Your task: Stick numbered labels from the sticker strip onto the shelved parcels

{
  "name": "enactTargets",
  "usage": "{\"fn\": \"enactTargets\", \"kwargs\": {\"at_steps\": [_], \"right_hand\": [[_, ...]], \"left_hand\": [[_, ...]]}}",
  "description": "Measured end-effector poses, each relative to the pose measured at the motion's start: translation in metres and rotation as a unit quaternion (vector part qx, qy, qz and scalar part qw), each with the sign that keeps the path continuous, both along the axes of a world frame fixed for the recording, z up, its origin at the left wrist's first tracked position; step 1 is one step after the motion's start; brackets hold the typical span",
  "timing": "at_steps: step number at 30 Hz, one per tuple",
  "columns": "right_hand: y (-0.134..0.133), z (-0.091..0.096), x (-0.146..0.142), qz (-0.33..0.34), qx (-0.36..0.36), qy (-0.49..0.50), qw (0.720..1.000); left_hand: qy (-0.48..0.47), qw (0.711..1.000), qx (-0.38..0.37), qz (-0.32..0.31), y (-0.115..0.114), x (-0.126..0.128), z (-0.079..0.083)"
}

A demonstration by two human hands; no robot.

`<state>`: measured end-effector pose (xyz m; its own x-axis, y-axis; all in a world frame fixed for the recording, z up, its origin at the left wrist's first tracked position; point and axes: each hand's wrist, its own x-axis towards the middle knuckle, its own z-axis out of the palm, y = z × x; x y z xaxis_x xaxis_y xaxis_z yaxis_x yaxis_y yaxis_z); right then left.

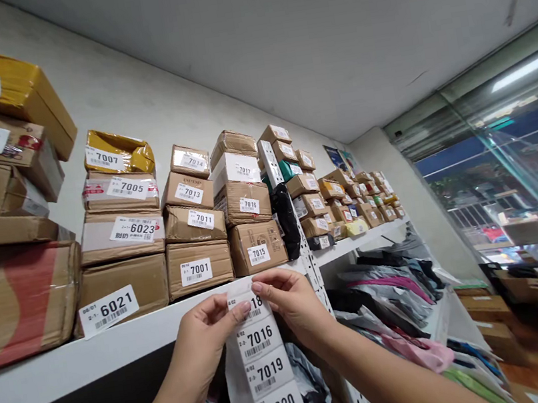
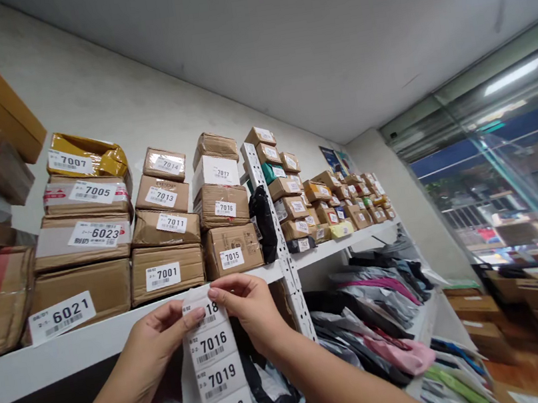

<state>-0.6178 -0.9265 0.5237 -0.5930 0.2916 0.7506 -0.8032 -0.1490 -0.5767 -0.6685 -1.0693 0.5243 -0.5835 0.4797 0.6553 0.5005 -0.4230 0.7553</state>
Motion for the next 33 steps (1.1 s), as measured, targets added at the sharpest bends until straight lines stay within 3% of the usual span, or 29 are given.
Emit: {"fn": "enactTargets", "kwargs": {"at_steps": [4,8,12,15,19,22,27,30,33], "right_hand": [[-0.003,-0.005,-0.001,-0.024,-0.005,-0.007,1.000],[-0.005,-0.007,-0.002,-0.083,0.041,0.021,0.995],[-0.006,-0.003,-0.005,-0.030,0.053,0.007,0.998],[-0.007,0.004,-0.010,-0.063,0.026,0.038,0.997],[-0.009,0.021,-0.018,-0.104,0.026,0.054,0.993],[-0.010,0.037,-0.023,-0.122,0.071,0.079,0.987],[-0.009,0.053,-0.021,-0.241,0.174,0.169,0.940],[-0.004,0.067,-0.020,-0.289,0.225,0.213,0.906],[0.013,0.108,-0.026,-0.313,0.169,0.296,0.886]], "left_hand": [[0.066,0.995,0.061,0.031,0.001,0.000,-0.006],[0.061,0.993,0.073,0.071,0.000,-0.006,-0.009],[0.056,0.988,0.097,0.109,0.001,-0.006,0.001],[0.083,0.982,0.102,0.134,0.004,-0.003,0.014],[0.129,0.961,0.114,0.217,0.009,-0.004,0.029],[0.153,0.938,0.132,0.281,0.010,-0.007,0.035],[0.134,0.961,0.045,0.238,0.005,-0.005,0.038],[0.121,0.961,0.012,0.248,0.002,-0.005,0.037],[0.160,0.950,-0.009,0.268,0.000,-0.013,0.033]]}}
